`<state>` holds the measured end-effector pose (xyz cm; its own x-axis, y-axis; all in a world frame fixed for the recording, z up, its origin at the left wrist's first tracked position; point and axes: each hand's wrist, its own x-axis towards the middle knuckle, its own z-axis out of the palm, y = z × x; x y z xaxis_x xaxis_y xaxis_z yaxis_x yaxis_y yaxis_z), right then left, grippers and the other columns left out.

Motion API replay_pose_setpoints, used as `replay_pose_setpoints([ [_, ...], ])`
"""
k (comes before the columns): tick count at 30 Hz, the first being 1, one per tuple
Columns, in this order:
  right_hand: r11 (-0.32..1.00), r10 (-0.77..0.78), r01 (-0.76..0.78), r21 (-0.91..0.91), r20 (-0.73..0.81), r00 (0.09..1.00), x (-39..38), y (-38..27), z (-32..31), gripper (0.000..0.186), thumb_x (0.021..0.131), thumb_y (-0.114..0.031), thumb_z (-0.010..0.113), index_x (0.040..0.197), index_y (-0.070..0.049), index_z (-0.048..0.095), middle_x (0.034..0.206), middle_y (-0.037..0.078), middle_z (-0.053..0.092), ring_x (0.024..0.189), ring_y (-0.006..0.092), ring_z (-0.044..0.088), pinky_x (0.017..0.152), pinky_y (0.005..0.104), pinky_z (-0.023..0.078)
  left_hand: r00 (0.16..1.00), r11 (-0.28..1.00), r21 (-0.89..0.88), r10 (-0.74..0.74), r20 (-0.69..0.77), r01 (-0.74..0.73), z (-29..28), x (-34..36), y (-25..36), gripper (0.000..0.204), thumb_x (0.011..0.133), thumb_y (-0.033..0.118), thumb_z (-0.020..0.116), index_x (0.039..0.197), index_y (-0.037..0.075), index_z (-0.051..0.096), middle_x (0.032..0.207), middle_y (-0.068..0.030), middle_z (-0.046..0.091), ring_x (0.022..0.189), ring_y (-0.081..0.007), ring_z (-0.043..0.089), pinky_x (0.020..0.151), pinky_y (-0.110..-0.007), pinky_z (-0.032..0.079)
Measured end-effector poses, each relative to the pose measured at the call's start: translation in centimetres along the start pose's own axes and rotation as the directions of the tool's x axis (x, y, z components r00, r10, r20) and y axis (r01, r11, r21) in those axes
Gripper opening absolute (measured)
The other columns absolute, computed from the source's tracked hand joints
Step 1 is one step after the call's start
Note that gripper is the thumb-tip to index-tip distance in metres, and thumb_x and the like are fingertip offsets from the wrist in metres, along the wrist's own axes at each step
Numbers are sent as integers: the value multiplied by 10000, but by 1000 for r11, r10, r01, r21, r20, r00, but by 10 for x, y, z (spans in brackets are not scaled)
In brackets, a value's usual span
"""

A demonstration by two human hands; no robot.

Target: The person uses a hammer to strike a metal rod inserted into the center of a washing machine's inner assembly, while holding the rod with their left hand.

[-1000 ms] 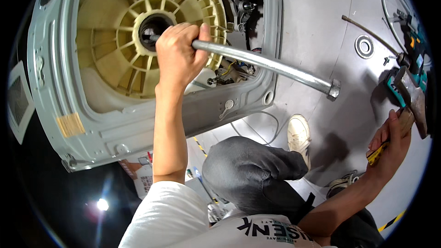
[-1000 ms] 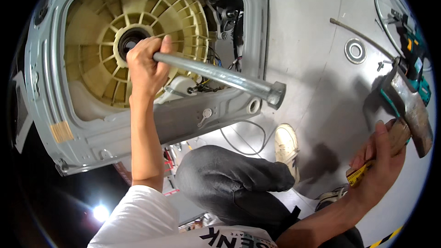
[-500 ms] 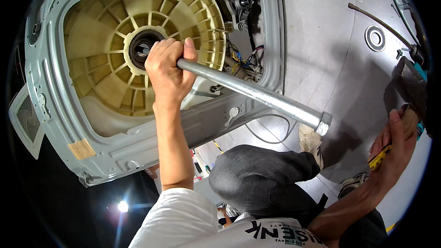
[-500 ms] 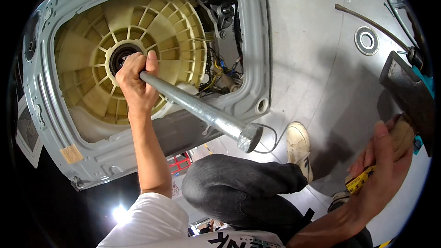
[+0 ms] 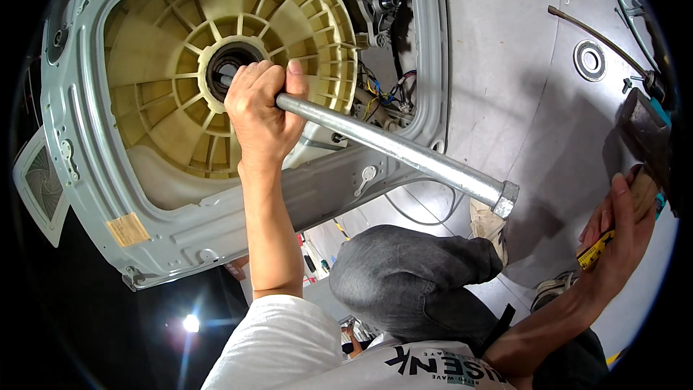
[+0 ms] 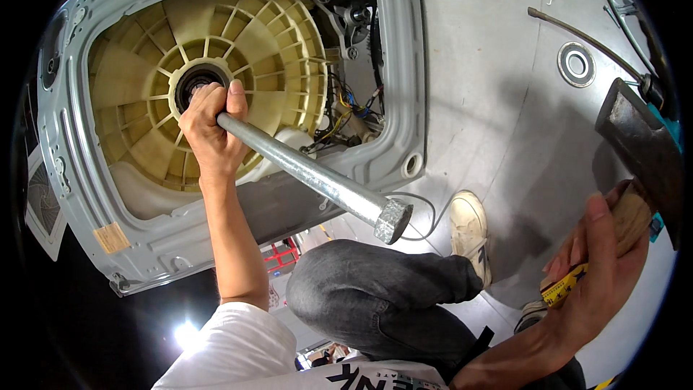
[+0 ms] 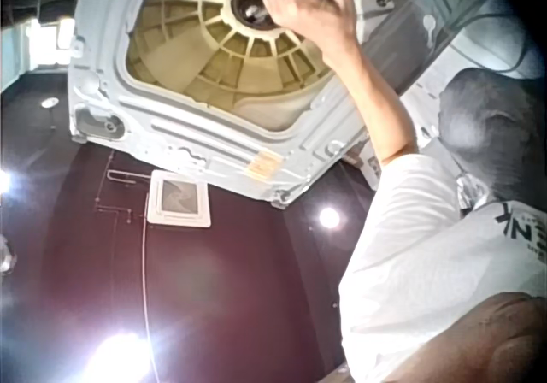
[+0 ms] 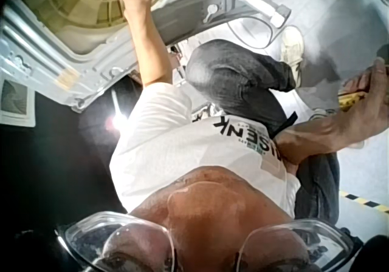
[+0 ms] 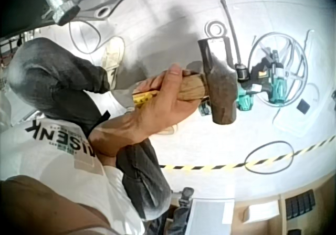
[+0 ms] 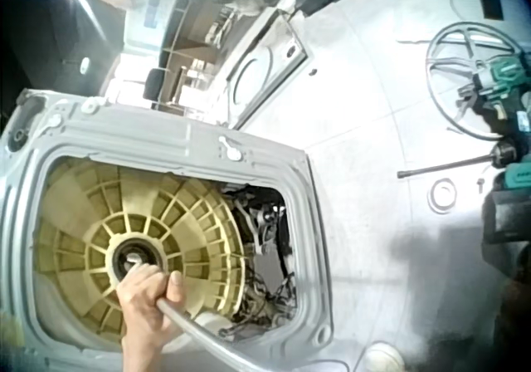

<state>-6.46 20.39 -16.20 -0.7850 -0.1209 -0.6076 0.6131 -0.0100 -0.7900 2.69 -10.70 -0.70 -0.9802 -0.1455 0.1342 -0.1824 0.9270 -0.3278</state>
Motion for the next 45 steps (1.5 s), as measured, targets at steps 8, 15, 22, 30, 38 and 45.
replay_pose_setpoints([
  [8,998,-53,52,16,17,998,0,4,-6,253,857,-254,630,949,-40,531,522,-15,419,352,32,407,371,140,387,1000,1000,-12,-6,-7,5,-2,-2,5,361,795,52,616,534,25,369,515,-96,353,474,-259,343,496,-358,292],
  [15,993,-10,2,118,73,997,-5,-9,-9,292,823,-151,625,1014,20,486,544,31,456,336,72,382,345,197,344,994,991,-83,-104,-26,101,-6,6,11,365,814,66,624,545,7,384,510,-105,358,476,-259,332,494,-356,289],
  [22,945,77,-114,306,131,988,-30,-30,-4,328,777,-9,654,1031,63,459,730,99,534,383,109,442,351,225,381,990,983,-132,-134,-43,127,-19,12,10,364,836,85,611,563,-19,394,520,-129,356,483,-276,332,490,-369,289],
  [30,848,-110,44,528,95,989,-49,-53,-19,191,833,4,566,994,45,473,596,73,482,358,103,417,330,234,358,989,986,-130,-115,-92,102,-18,11,7,346,830,107,612,572,-19,420,526,-147,382,493,-311,365,499,-394,306],
  [38,872,-205,127,473,116,972,-73,-37,10,127,843,-58,595,928,-5,518,597,27,521,396,93,455,361,220,385,992,991,-116,-81,-98,69,-13,15,9,322,823,138,606,575,-12,468,549,-157,441,528,-330,445,527,-408,357],
  [45,908,-172,149,391,24,985,-56,-62,-22,174,823,-55,619,911,-23,472,516,33,463,338,105,403,332,226,350,979,969,-198,-170,-109,146,-24,13,12,333,831,142,604,568,-5,463,543,-161,455,520,-349,457,514,-416,359],
])
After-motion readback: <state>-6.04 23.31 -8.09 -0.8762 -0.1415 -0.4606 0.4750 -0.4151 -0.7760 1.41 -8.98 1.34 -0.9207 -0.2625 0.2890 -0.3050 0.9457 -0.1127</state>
